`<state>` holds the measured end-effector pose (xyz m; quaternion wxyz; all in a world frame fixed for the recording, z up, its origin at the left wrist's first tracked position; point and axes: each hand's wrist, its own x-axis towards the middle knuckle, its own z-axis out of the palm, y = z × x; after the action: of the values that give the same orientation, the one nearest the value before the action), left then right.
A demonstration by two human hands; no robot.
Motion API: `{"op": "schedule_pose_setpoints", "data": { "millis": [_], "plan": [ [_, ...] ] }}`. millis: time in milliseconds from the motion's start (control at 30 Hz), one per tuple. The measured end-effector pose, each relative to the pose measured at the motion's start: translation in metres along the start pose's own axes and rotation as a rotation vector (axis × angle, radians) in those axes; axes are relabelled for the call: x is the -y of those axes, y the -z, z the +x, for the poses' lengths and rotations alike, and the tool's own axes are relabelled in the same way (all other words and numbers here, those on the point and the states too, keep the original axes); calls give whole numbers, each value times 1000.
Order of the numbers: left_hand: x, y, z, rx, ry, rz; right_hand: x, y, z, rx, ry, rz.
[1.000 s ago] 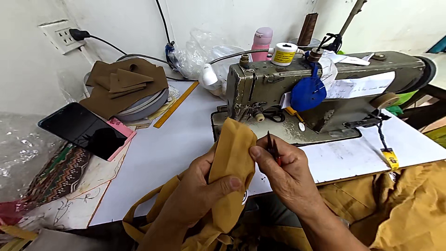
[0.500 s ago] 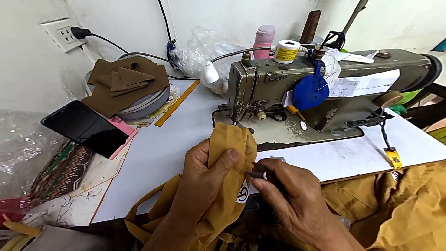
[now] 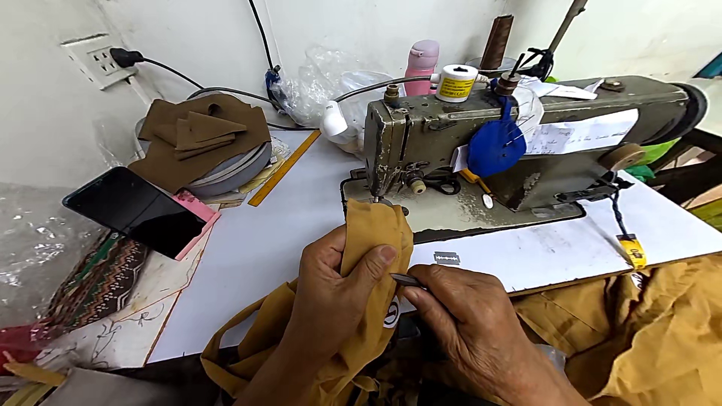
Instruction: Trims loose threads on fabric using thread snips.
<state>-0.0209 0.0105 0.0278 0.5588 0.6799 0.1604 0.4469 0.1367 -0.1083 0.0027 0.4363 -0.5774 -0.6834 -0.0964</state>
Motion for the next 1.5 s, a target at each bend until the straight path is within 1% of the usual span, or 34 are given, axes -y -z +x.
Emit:
{"op": "schedule_pose_setpoints", "data": {
  "millis": [67, 100, 133, 233, 267, 300, 400, 467, 767, 800, 833, 933, 967, 1000, 1100, 1133, 1200, 1300, 1400, 1433, 1500],
  "plan": [
    [0, 0, 0, -2, -6, 4, 0, 0, -2, 17, 16, 33],
    [0, 0, 0, -10, -17, 14, 3, 0, -4, 52, 35, 65],
    [1, 1, 1, -21, -30, 27, 9, 0, -8, 117, 62, 106],
    [3, 3, 4, -40, -52, 46, 40, 3, -20, 394, 113, 290],
    [3, 3, 5, -37, -54, 45, 43, 5, -20, 397, 94, 302],
    [3, 3, 4, -35, -49, 40, 41, 6, -19, 330, 52, 273],
    [2, 1, 2, -32, -51, 12, 14, 5, -7, 55, -47, 123],
    [1, 0, 1, -37, -59, 8, 5, 3, -2, -5, -67, 87],
    [0, -2, -1, -32, -85, 39, 3, 2, -4, 39, -11, 8],
    [1, -2, -1, -34, -81, 53, 6, 3, -6, 67, 10, 22],
    [2, -1, 0, -39, -79, 64, 11, 6, -9, 132, 36, 58],
    [3, 1, 3, -45, -76, 60, 37, 13, -15, 405, 90, 259],
    [4, 1, 3, -40, -76, 52, 40, 13, -16, 404, 74, 287],
    [3, 1, 2, -38, -71, 44, 38, 12, -16, 332, 37, 275],
    [1, -2, 0, -48, -69, 21, 16, 3, -10, -25, -63, 213],
    [1, -3, 0, -57, -79, 20, 13, 1, -6, -112, -81, 223],
    [2, -6, -2, -74, -104, 26, 15, -2, -2, -218, -87, 235],
    [1, -12, -4, -91, -123, 31, 18, -11, 3, -262, -35, 181],
    [4, -15, -5, -116, -108, 36, 16, -19, 4, -251, 22, 35],
    [5, -14, -5, -123, -95, 33, 17, -19, 2, -232, 29, 28],
    [6, -10, -2, -141, -99, 45, 21, -17, -4, -174, 3, 133]
  ]
}}
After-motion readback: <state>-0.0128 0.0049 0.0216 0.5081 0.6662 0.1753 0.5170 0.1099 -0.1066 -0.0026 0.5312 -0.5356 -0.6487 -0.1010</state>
